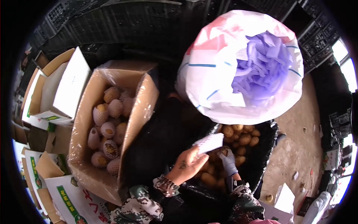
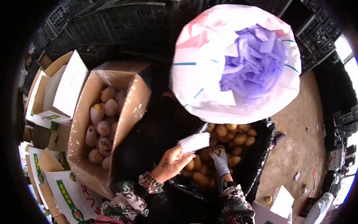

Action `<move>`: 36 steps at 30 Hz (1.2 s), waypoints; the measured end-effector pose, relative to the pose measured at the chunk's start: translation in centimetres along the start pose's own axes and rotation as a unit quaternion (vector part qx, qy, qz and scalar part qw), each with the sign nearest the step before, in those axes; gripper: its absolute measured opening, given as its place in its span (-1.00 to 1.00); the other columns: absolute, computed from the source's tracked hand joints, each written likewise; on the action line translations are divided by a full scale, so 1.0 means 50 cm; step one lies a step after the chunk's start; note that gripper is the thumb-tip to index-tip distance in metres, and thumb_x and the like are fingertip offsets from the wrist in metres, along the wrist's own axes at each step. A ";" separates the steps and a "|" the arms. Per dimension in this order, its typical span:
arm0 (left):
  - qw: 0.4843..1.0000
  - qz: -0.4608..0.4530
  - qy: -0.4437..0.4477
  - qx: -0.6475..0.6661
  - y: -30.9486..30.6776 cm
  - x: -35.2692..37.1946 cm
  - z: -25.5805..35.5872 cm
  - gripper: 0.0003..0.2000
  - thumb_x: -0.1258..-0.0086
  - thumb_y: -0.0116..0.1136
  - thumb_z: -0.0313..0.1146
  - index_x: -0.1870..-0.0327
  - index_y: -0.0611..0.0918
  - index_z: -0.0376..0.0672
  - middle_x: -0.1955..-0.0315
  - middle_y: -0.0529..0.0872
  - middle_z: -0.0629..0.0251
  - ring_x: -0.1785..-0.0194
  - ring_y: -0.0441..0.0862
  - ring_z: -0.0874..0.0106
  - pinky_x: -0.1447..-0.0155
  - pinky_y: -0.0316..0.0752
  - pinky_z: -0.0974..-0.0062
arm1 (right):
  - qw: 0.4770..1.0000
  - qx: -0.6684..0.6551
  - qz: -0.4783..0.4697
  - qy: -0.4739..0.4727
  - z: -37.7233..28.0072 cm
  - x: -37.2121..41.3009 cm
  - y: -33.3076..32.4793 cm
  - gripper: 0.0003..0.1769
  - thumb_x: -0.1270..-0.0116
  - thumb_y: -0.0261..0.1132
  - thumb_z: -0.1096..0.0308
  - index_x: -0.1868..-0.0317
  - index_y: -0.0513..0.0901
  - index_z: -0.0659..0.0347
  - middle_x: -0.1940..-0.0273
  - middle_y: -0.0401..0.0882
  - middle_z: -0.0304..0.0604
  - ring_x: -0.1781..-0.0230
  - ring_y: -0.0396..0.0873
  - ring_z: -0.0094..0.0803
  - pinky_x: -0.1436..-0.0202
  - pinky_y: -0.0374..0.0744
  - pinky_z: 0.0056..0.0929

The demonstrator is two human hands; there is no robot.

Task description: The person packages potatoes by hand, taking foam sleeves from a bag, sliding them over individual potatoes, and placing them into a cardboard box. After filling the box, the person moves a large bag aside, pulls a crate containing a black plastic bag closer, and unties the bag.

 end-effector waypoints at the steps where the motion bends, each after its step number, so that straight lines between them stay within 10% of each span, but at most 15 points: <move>1: 0.999 -0.012 -0.025 0.022 0.006 0.001 0.027 -0.53 -0.48 0.31 -0.27 -0.31 0.53 -0.28 -0.01 0.76 -0.03 0.02 0.78 0.31 -0.10 0.66 0.40 | 0.996 -0.085 0.007 -0.017 -0.010 0.004 -0.040 -0.53 -0.42 0.42 0.21 -0.22 0.60 0.28 -0.07 0.67 -0.16 -0.04 0.61 -0.44 -0.18 0.61 -0.41; 6: 0.974 -0.116 0.107 -0.163 0.091 0.016 0.097 -0.12 -0.23 0.55 -0.02 -0.49 0.33 -0.22 -0.29 0.57 -0.13 -0.39 0.53 0.05 -0.41 0.47 0.22 | 0.970 -0.220 -0.086 -0.050 -0.326 0.167 -0.040 -0.40 -0.60 0.16 -0.05 -0.30 0.54 0.35 -0.11 0.69 -0.04 -0.15 0.65 -0.32 -0.29 0.58 -0.32; 8: 0.968 -0.185 -0.056 -0.162 0.127 0.033 0.053 -0.11 -0.26 0.54 0.00 -0.48 0.30 -0.26 -0.25 0.59 -0.13 -0.37 0.55 0.08 -0.40 0.47 0.23 | 0.984 -0.140 -0.078 -0.072 -0.400 0.222 -0.027 -0.40 -0.58 0.18 -0.08 -0.27 0.54 0.34 -0.15 0.63 -0.13 -0.21 0.53 -0.41 -0.39 0.43 -0.38; 12: 0.992 -0.123 0.017 0.022 0.117 0.065 0.081 -0.22 -0.29 0.55 -0.19 -0.44 0.36 -0.29 -0.24 0.62 -0.08 -0.31 0.62 0.14 -0.38 0.49 0.24 | 0.975 -0.135 -0.108 -0.141 -0.469 0.308 0.001 -0.17 -0.41 0.39 -0.15 -0.41 0.41 0.32 -0.28 0.49 -0.03 -0.31 0.46 -0.39 -0.43 0.43 -0.32; 14: 0.952 -0.071 0.207 -0.212 0.113 0.102 0.162 -0.18 -0.21 0.56 -0.30 -0.49 0.36 -0.23 -0.27 0.61 -0.06 -0.29 0.63 0.04 -0.31 0.57 0.21 | 0.973 -0.071 -0.087 -0.203 -0.478 0.322 0.006 -0.18 -0.33 0.51 -0.04 -0.38 0.42 0.32 -0.25 0.52 -0.04 -0.27 0.50 -0.41 -0.37 0.49 -0.36; 20: 0.913 -0.068 0.211 -0.343 0.191 0.171 0.205 -0.20 -0.17 0.57 -0.29 -0.46 0.42 -0.23 -0.24 0.63 -0.12 -0.24 0.64 -0.07 -0.24 0.61 0.17 | 0.958 -0.238 0.106 -0.121 -0.382 0.326 -0.044 -0.78 -0.56 0.29 0.29 0.12 0.70 0.31 0.22 0.72 -0.23 0.21 0.60 -0.58 0.05 0.59 -0.53; 24: 0.932 -0.069 0.235 -0.267 0.209 0.200 0.244 -0.02 -0.17 0.61 -0.28 -0.56 0.20 -0.27 -0.33 0.52 -0.13 -0.30 0.60 0.02 -0.33 0.55 0.25 | 0.913 -0.402 0.002 -0.068 -0.379 0.364 -0.047 -0.51 -0.67 0.09 0.03 -0.05 0.65 0.36 0.01 0.72 -0.11 -0.07 0.65 -0.38 -0.25 0.57 -0.40; 28: 0.970 -0.081 0.215 -0.079 0.193 0.192 0.180 0.01 -0.20 0.62 -0.29 -0.51 0.09 -0.36 -0.39 0.40 -0.11 -0.42 0.45 0.15 -0.44 0.43 0.21 | 0.945 -0.205 -0.052 -0.250 -0.448 0.416 -0.052 0.03 -0.28 0.53 -0.15 -0.52 0.25 0.29 -0.40 0.40 -0.07 -0.42 0.39 -0.31 -0.53 0.35 -0.27; 33: 0.942 -0.068 0.273 -0.184 0.216 0.266 0.258 -0.01 -0.11 0.63 -0.30 -0.49 0.18 -0.38 -0.34 0.46 -0.20 -0.37 0.51 -0.03 -0.42 0.44 0.14 | 0.962 -0.155 0.032 -0.221 -0.484 0.463 -0.070 -0.48 -0.48 0.41 0.12 -0.23 0.57 0.35 -0.06 0.66 -0.15 -0.13 0.59 -0.45 -0.31 0.54 -0.39; 36: 0.907 -0.070 0.303 -0.285 0.231 0.293 0.277 0.05 -0.11 0.63 -0.25 -0.55 0.13 -0.35 -0.34 0.46 -0.23 -0.34 0.52 -0.14 -0.40 0.45 0.10 | 0.909 -0.394 0.046 -0.128 -0.427 0.434 -0.070 -0.69 -0.59 0.28 0.25 -0.08 0.66 0.37 0.12 0.73 -0.21 0.09 0.67 -0.53 -0.10 0.63 -0.50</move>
Point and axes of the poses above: each hand's wrist, its own x-axis away from the middle knuckle, its own y-axis out of the palm, z = x × y, the point moved 10 cm from there along -x, towards the middle knuckle
